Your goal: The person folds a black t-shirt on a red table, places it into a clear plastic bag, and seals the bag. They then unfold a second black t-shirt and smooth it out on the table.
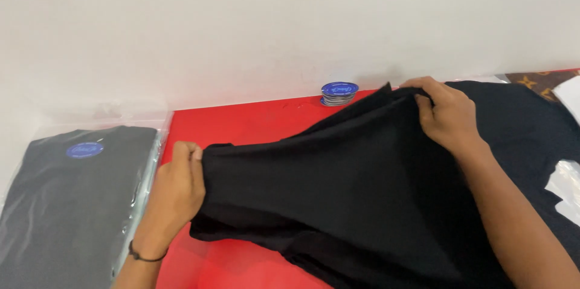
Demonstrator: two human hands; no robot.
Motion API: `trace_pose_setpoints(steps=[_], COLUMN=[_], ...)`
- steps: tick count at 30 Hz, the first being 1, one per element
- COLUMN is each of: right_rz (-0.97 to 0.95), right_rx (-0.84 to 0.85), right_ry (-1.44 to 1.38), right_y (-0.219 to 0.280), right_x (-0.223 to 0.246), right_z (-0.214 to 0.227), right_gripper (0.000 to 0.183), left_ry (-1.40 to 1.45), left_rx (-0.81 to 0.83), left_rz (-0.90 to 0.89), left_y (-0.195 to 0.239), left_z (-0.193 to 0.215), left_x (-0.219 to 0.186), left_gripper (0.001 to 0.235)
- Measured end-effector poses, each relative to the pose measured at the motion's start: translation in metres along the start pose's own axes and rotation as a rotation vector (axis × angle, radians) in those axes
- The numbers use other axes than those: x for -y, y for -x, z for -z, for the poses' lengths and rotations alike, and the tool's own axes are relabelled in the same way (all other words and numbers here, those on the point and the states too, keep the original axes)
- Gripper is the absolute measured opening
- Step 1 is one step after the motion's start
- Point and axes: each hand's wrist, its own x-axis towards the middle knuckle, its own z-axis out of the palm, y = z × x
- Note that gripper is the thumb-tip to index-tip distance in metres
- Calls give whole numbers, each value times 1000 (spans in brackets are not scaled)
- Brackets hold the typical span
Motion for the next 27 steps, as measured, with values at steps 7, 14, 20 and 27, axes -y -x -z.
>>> trace_pose_setpoints(steps=[7, 14, 20, 27], right_rz=[262, 163, 26, -131], right_rx=[-91, 491, 641, 611], right_ry=[-209, 55, 303, 405], right_y=[-40, -7, 18, 39], right_x=[58, 47, 52, 9], right_z=[-63, -93, -57, -60], right_gripper=[42, 63, 47, 55], left_ry=[-184, -46, -181, -346], left_rx=[62, 856, 201, 132], left_rz=[310, 461, 133, 65], left_y=[33, 27, -31, -72], left_z=[58, 62, -1, -65], left_x=[29, 24, 99, 92], left_gripper=[17, 24, 35, 56])
